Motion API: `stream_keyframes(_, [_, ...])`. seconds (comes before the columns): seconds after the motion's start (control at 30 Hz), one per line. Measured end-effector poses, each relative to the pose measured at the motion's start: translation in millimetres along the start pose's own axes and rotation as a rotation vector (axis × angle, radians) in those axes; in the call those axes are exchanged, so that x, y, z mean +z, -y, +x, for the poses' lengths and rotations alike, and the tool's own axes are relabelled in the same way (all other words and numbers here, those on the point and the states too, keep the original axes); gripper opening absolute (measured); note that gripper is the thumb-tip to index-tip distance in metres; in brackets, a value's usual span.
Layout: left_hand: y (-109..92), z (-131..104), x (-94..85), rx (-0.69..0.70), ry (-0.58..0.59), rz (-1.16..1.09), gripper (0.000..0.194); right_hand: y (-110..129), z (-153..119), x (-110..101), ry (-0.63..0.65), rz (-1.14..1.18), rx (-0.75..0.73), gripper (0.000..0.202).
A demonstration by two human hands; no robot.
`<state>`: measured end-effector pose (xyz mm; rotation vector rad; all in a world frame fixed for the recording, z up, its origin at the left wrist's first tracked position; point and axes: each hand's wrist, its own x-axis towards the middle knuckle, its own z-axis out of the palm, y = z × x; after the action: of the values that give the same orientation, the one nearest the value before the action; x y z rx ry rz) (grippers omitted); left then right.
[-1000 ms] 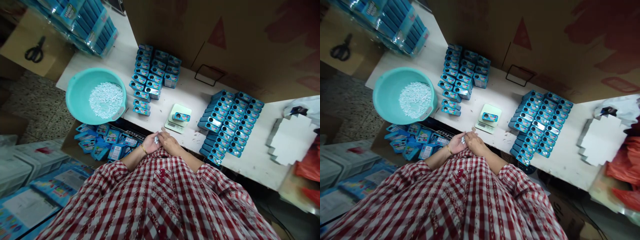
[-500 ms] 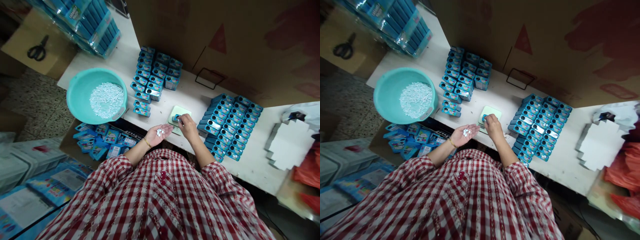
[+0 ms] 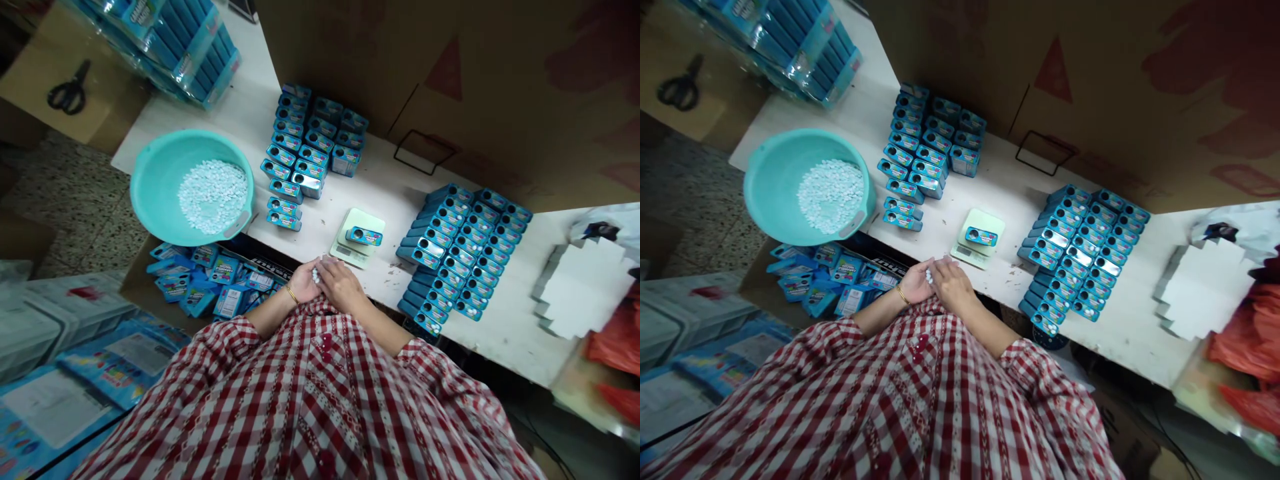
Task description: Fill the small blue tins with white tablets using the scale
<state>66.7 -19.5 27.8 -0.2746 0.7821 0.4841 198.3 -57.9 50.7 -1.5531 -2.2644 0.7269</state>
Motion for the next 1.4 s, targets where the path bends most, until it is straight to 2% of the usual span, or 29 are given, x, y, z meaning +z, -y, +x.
stream_keyframes(0.1, [7.1,-3.6,-6.7,-0.054,0.038,-0.027,0.043,10.7,-0.6,13.8,0.129,-0.052,-0.011,0.034])
stream_keyframes(0.17, [9.5,-5.7,-8.6,-0.047,0.067,-0.044,0.045,10.2,0.8,15.9,0.167,-0.035,-0.03,0.032])
stream_keyframes(0.43, [5.5,-6.4,-1.4,-0.045,0.036,-0.035,0.043,5.5,7.0,12.0,0.125,0.019,-0.057,0.022])
stream_keyframes(0.57, [6.7,-1.9,-1.5,-0.059,-0.017,-0.022,0.04,0.8,3.9,15.1,0.11,0.048,-0.073,0.022])
stream_keyframes(0.73, [6.7,2.0,3.0,-0.077,-0.023,-0.012,0.037,-7.6,-1.8,17.5,0.074,0.103,-0.048,0.019])
stream_keyframes(0.9, [5.2,5.8,28.1,-0.016,-0.037,0.043,0.037,-16.8,-0.2,2.8,0.027,0.099,0.048,0.021])
stream_keyframes(1.07, [0.1,14.5,51.9,0.075,0.055,0.06,0.035,-24.5,9.5,-21.7,-0.131,0.17,0.069,0.018])
stream_keyframes(1.23, [-10.5,20.1,56.6,0.148,0.068,0.032,0.03,-50.9,22.3,-42.3,-0.337,0.225,0.159,0.011])
stream_keyframes(1.4, [-16.9,16.9,51.1,0.161,0.004,0.034,0.025,-75.3,29.9,-46.7,-0.259,0.049,0.208,0.016])
